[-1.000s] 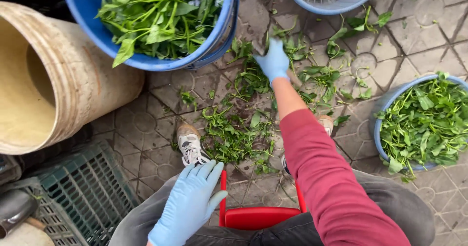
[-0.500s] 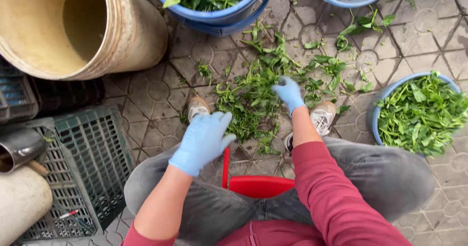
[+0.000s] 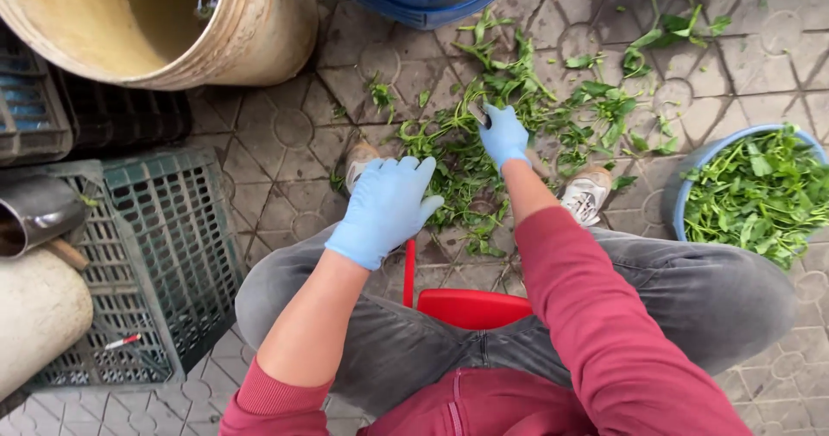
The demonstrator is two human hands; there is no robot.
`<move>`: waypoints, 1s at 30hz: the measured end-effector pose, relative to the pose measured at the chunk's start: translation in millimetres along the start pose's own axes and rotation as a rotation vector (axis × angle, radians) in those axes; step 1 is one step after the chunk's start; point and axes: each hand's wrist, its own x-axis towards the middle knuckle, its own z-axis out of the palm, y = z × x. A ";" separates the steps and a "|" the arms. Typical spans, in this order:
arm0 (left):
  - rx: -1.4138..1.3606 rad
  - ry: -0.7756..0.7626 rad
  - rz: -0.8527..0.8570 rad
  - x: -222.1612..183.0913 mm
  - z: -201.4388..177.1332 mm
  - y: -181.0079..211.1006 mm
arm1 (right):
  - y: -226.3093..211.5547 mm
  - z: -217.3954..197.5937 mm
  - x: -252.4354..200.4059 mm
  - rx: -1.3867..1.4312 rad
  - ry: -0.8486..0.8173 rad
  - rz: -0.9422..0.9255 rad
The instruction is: Sorting and trimming leafy green vegetables using a knife and placing them into a bucket
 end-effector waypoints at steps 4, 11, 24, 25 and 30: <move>0.038 0.005 -0.035 8.9 -0.1 -0.8 | 42.2 42.2 48.7 -0.183 -0.086 0.053; 0.056 0.097 -0.026 45.6 -6.7 -12.5 | 32.3 -60.0 -59.2 0.997 -0.231 0.243; -0.841 0.201 -0.121 108.8 32.6 17.3 | -38.3 -129.1 -168.3 1.552 -0.437 0.127; -0.830 0.236 -0.138 105.3 25.5 15.3 | -46.8 -139.4 -172.2 1.435 -0.400 0.145; -0.420 0.253 -0.089 101.9 42.7 -7.8 | -68.0 -170.5 -184.4 1.376 -0.273 0.020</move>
